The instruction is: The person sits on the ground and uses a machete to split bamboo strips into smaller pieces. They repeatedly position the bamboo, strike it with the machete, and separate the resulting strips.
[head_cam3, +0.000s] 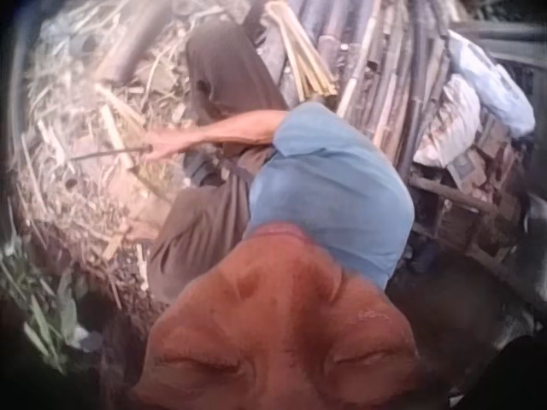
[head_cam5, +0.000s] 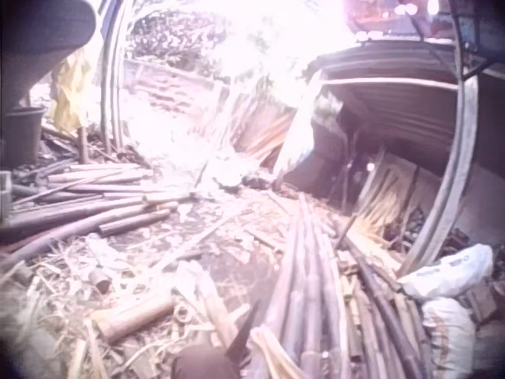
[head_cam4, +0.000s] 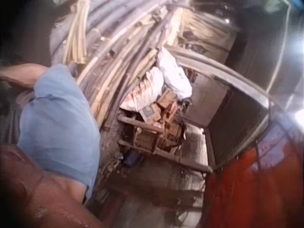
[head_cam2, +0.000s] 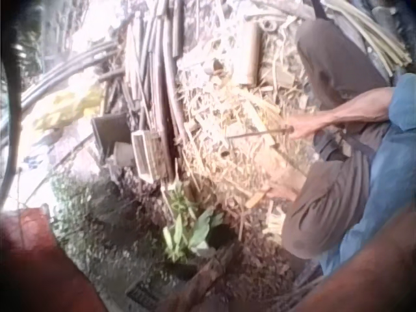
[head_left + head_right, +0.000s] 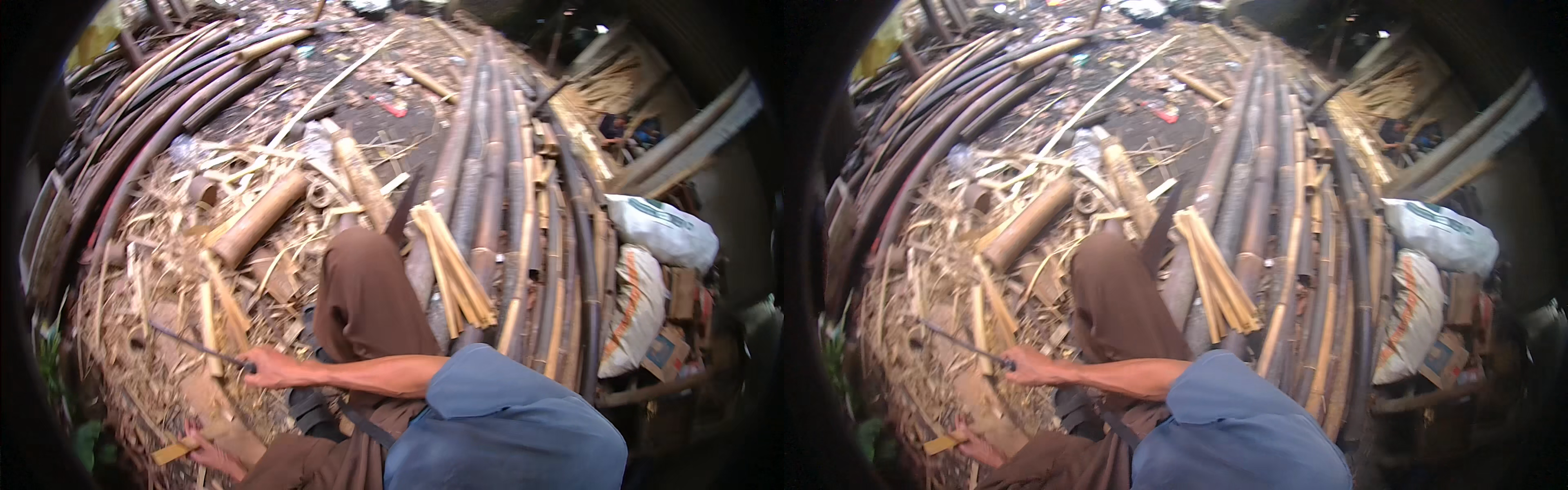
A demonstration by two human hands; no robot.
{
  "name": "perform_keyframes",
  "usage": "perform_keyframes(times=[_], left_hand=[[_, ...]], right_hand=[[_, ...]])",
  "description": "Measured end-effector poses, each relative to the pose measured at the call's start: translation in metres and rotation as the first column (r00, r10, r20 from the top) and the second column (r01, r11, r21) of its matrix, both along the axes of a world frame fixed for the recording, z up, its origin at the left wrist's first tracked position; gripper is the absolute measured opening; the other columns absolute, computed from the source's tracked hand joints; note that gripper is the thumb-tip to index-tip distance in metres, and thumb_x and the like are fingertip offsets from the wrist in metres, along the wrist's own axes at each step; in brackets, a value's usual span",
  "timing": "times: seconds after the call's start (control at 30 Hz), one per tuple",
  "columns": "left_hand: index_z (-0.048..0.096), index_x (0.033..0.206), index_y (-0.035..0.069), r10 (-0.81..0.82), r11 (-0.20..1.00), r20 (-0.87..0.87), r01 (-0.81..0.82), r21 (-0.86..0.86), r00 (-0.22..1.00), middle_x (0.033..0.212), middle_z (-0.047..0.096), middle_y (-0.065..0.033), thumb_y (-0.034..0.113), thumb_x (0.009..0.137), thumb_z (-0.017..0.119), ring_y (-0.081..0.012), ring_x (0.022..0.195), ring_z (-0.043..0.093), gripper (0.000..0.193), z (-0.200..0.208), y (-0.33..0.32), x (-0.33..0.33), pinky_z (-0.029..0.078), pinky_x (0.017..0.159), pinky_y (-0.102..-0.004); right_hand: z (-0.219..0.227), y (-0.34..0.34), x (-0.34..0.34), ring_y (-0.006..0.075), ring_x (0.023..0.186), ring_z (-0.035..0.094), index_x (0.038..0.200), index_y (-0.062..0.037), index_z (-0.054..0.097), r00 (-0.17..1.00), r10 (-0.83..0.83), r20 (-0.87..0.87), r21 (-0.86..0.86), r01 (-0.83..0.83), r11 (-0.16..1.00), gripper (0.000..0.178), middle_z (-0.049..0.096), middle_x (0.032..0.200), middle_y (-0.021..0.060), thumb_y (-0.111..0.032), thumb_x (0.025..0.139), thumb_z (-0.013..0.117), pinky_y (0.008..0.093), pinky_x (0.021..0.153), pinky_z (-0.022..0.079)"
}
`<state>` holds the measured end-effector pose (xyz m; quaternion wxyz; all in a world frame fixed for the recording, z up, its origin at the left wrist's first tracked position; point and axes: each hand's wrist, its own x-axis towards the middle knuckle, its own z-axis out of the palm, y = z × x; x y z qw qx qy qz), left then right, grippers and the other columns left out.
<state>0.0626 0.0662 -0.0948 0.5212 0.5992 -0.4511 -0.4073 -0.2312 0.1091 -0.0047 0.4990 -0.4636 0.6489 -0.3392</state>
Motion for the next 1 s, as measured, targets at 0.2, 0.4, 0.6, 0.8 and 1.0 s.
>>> perform_keyframes(times=[0.2, 0.4, 0.6, 0.8, 1.0], left_hand=[[0.055, 0.118, 0.001, 0.15, 0.989, 0.503, -0.123, -0.086, 0.851, 0.121, 0.057, -0.0124, 0.009, 0.092, 0.053, -0.0238, 0.107, 0.055, 0.028, 0.024, -0.031, 0.026, 0.043, 0.096, -0.0352], [0.057, 0.111, -0.002, 0.256, 0.965, 0.152, -0.242, -0.103, 0.955, 0.105, 0.062, -0.0097, -0.003, 0.084, 0.062, -0.0194, 0.099, 0.057, 0.028, 0.015, -0.015, 0.02, 0.045, 0.088, -0.0321], [0.045, 0.115, -0.002, 0.269, 0.958, 0.366, -0.209, -0.196, 0.891, 0.1, 0.054, -0.0152, -0.003, 0.086, 0.053, -0.0284, 0.094, 0.053, 0.029, 0.008, -0.012, -0.017, 0.041, 0.086, -0.0383], [0.04, 0.121, -0.003, 0.166, 0.957, 0.361, -0.062, -0.282, 0.918, 0.116, 0.046, -0.0205, -0.001, 0.082, 0.052, -0.0331, 0.111, 0.046, 0.041, 0.005, -0.002, -0.031, 0.034, 0.101, -0.0395], [0.038, 0.131, -0.002, 0.154, 0.987, -0.145, -0.16, -0.028, 0.977, 0.136, 0.037, -0.0239, 0.044, 0.098, 0.038, -0.0298, 0.121, 0.047, 0.056, 0.07, 0.035, -0.02, 0.044, 0.101, -0.04]], right_hand=[[-0.016, -0.005, 0.016, 0.0216, 0.07, 0.06, 0.115, 0.0027, 0.061, 0.995, 0.102, -0.007, -0.224, -0.101, 0.969, 0.043, 0.062, 0.077, 0.0182, -0.025, 0.082, 0.068, 0.0376, 0.064, 0.049], [0.037, 0.013, 0.052, 0.0262, 0.062, 0.061, 0.121, 0.0024, 0.057, 0.975, 0.207, -0.086, -0.109, -0.216, 0.97, 0.045, 0.062, 0.069, 0.0167, -0.024, 0.084, 0.06, 0.0392, 0.06, 0.047], [0.039, 0.03, 0.072, 0.0275, 0.057, 0.059, 0.118, 0.0021, 0.058, 0.944, 0.331, -0.002, -0.122, -0.328, 0.937, 0.045, 0.054, 0.059, 0.0187, -0.026, 0.084, 0.059, 0.0407, 0.058, 0.045], [0.008, 0.028, 0.086, 0.0398, 0.068, 0.064, 0.116, 0.0055, 0.057, 0.941, 0.338, -0.034, -0.116, -0.339, 0.934, 0.048, 0.059, 0.067, 0.0268, -0.028, 0.083, 0.058, 0.0463, 0.065, 0.047], [-0.018, 0.029, 0.086, 0.0418, 0.069, 0.063, 0.111, 0.006, 0.058, 0.925, 0.36, -0.122, -0.086, -0.371, 0.925, 0.045, 0.06, 0.069, 0.0271, -0.029, 0.083, 0.059, 0.0467, 0.064, 0.048]])
